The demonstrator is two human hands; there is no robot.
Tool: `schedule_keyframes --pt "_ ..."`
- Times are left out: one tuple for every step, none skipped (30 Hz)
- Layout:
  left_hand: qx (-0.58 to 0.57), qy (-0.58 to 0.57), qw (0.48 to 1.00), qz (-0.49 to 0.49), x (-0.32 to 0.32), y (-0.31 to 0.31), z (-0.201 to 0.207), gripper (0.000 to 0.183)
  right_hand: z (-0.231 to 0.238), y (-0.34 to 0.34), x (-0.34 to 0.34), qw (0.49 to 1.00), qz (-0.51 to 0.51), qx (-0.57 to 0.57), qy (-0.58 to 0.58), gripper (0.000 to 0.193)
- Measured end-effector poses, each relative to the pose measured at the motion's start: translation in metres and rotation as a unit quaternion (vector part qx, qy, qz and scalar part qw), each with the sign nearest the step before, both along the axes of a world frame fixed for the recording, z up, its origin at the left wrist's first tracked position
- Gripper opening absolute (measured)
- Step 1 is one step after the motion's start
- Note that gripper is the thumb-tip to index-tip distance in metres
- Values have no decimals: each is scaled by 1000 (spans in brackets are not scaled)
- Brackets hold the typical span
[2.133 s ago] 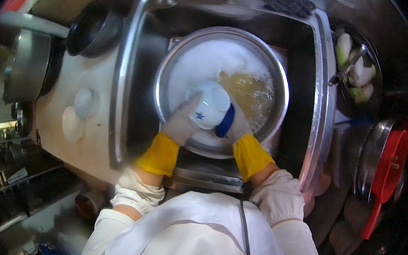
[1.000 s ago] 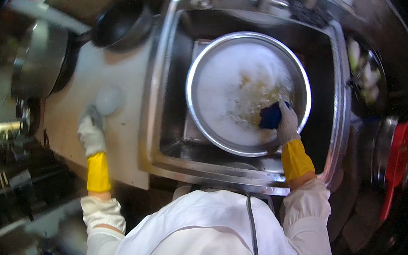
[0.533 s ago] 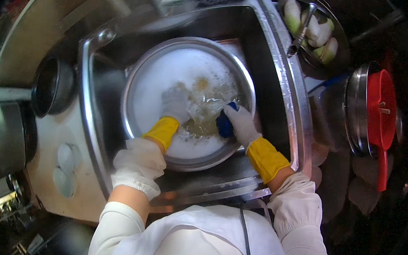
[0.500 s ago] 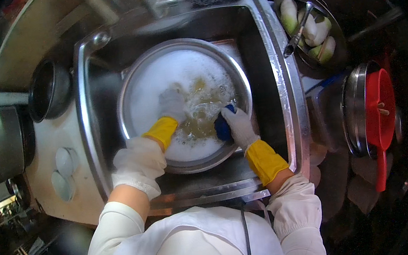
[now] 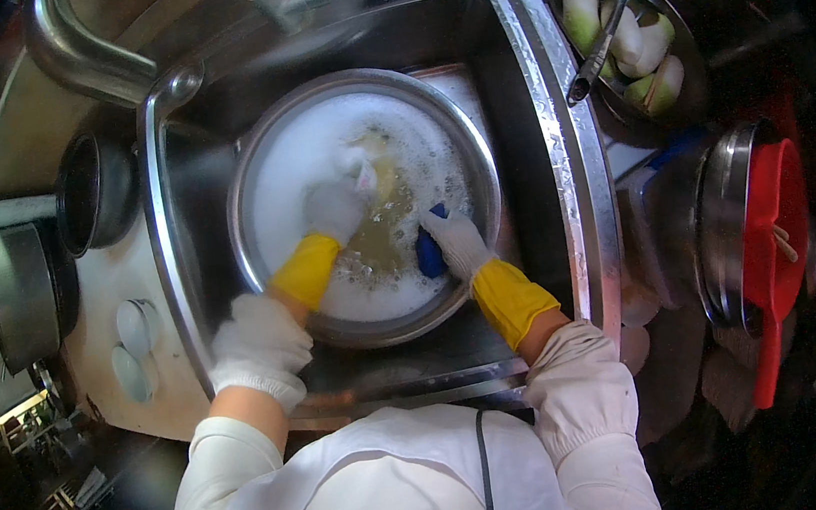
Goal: The person washes multiple white bowls and plates in a soapy sink using a blue sponge, then rinses and stacks them on a nearby counter. The person handles items one at a time, scrubbing both interior and exterior surfaces before placing them aside.
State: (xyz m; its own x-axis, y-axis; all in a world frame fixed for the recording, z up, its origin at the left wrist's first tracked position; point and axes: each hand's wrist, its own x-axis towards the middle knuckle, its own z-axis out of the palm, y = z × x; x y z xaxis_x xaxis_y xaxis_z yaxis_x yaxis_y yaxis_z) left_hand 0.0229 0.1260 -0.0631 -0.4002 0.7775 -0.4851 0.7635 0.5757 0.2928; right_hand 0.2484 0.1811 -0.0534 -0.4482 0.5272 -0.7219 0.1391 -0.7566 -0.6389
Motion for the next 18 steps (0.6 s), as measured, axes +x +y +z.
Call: schedule_keyframes --pt "5 -37 995 95 -1 -7 10 31 -4 0 -2 990 78 83 -83 44" --pt "64 -186 960 199 -1 -18 18 35 -9 -1 -4 960 163 161 -159 44" --pt "135 -323 887 301 -1 -31 25 39 -14 -1 -7 913 229 254 -222 43" --pt "206 -446 778 393 0 -45 29 44 -20 -2 -10 897 269 286 -204 43" --pt "217 -459 753 419 3 -59 32 44 -25 -2 -15 886 252 328 -211 42" --pt "230 -471 726 446 6 -72 32 45 -30 -3 -21 873 218 378 -217 40" --pt "250 -488 694 466 9 -84 31 45 -33 -3 -26 862 201 396 -242 39" --pt "242 -495 678 486 12 -92 28 43 -34 -4 -31 958 48 240 -147 36" --pt "244 -508 658 499 16 -98 25 40 -32 -7 -37 983 -14 154 -95 35" --pt "230 -521 639 517 18 -102 22 38 -29 -10 -44 997 -56 40 -44 34" --pt "219 -507 666 502 22 -104 20 35 -23 -13 -50 991 -116 -63 -9 33" --pt "197 -493 690 493 25 -103 18 32 -14 -22 -48 994 -69 48 68 29" --pt "169 -474 711 490 28 -102 19 29 -6 -33 -57 986 -61 136 77 30" --pt "172 -447 744 466 32 -102 22 30 3 -47 -69 972 -7 235 -20 33" --pt "174 -413 776 444 37 -101 27 30 13 -59 -68 960 61 266 56 31" --pt "181 -380 798 431 41 -101 34 30 22 -71 -76 888 127 442 26 36" --pt "222 -392 785 426 45 -101 41 28 28 -67 -80 858 131 495 23 38" --pt "268 -406 760 431 50 -102 50 27 32 -58 -87 822 147 550 31 40"
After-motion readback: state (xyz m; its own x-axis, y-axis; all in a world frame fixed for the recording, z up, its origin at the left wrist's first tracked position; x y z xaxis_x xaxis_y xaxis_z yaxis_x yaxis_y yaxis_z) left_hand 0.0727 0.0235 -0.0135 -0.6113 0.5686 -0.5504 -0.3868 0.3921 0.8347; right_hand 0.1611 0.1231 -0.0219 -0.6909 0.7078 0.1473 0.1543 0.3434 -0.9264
